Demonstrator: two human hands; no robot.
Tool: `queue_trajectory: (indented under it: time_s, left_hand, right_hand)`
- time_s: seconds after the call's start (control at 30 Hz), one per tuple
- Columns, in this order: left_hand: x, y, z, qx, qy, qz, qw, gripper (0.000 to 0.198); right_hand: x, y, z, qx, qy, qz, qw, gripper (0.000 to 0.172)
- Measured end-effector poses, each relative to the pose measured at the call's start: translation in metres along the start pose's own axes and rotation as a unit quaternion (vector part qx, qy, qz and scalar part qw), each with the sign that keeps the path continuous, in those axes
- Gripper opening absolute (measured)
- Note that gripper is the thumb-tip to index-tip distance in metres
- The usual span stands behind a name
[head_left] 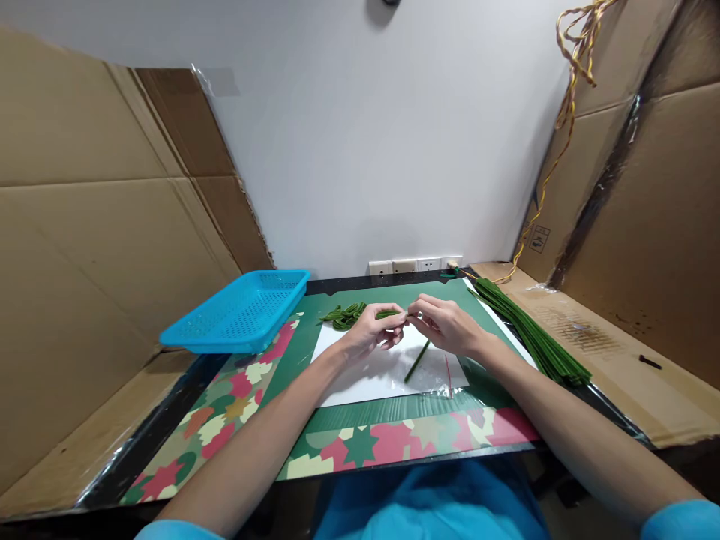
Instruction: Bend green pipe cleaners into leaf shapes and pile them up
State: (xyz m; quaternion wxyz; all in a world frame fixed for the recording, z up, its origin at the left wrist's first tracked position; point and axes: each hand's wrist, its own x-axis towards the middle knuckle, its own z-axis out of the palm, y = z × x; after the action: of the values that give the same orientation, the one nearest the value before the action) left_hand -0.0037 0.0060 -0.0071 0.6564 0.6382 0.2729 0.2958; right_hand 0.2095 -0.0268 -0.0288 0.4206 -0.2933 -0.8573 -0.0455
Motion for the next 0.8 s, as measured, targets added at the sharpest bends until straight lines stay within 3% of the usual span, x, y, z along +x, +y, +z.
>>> queue_trajectory:
  time_s: [0.3,0.57,0.8]
  left_hand:
    - [-0.005,0.006,-0.012,0.016,-0.12,-0.056,0.991,0.038]
    - [-0.005,0.001,-0.011,0.003,-0.122,-0.09,0.988,0.034]
    - [-0.008,0.002,-0.003,-0.014,-0.094,-0.067,0.993,0.036]
  right_hand:
    - [0.0,-0.008,0.002,-0.035,-0.019,-0.023,0.999,0.018]
    - [-0.002,-0.008,0.004,-0.032,-0.03,-0.026,0.999,0.016]
    - [-0.004,-0.004,0.003,-0.037,-0.024,-0.03,0.999,0.018]
